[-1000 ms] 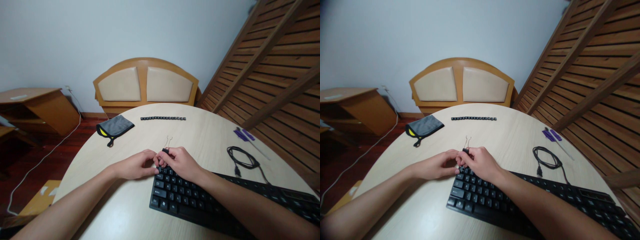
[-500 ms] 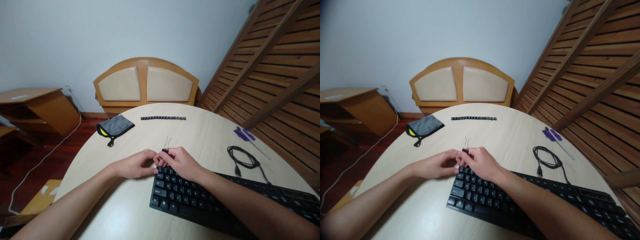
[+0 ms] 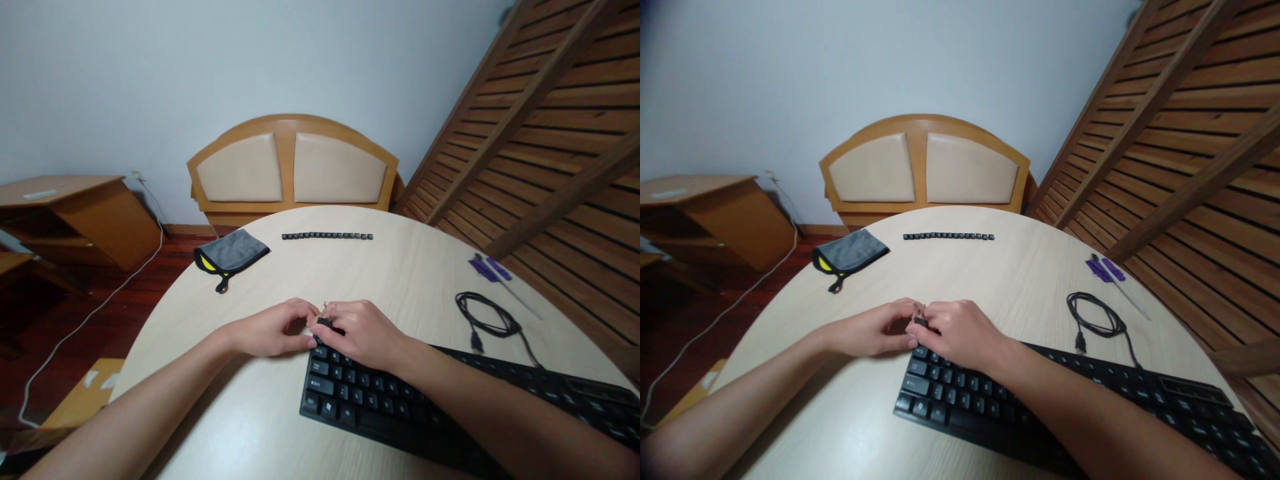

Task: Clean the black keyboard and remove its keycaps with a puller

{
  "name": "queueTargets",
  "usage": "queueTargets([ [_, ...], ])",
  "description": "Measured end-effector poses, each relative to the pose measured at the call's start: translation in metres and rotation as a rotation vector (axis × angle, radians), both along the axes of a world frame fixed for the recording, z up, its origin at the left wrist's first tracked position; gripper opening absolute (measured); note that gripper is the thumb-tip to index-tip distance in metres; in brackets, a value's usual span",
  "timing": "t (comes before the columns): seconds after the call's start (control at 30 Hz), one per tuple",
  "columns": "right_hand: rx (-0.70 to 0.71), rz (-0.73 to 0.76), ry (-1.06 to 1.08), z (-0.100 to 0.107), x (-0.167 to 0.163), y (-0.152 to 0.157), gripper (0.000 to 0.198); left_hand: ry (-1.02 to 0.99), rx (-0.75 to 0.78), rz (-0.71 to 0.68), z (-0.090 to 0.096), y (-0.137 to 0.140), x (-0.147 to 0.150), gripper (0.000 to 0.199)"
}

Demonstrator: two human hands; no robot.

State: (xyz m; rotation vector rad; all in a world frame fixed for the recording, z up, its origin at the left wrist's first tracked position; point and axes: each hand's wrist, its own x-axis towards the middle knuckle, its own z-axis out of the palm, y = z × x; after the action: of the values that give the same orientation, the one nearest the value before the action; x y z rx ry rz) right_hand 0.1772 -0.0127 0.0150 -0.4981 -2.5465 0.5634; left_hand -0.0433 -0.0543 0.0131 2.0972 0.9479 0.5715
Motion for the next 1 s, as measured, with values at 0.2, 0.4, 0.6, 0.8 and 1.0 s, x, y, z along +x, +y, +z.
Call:
queueTargets([
  [0.2,0.190,-0.057,-0.109,-0.004,0.001,-0.001,0.043,-0.010,-0.001,-0.001,0.002,-0.001,0.000,0.013],
  [0.4,-0.001,-0.171,-0.150,0.001,-0.001,0.000,0.042,0.017,0.000,0.021,0.000,-0.001,0.000,0.017],
  [0.6,-0.200,-0.145,-0.115,0.006,-0.001,0.001,0.039,0.002,0.011,0.027,0.000,-0.002,0.002,0.010],
  [0.8,-0.229,-0.193,-0.086,0.005,-0.001,0.001,0.043,-0.012,0.018,0.021,0.000,-0.002,0.003,0.009],
  [1.0,-0.523,-0.206,0.084,-0.003,-0.002,0.007,0.040,-0.047,-0.011,0.062,-0.003,-0.003,0.003,0.011],
])
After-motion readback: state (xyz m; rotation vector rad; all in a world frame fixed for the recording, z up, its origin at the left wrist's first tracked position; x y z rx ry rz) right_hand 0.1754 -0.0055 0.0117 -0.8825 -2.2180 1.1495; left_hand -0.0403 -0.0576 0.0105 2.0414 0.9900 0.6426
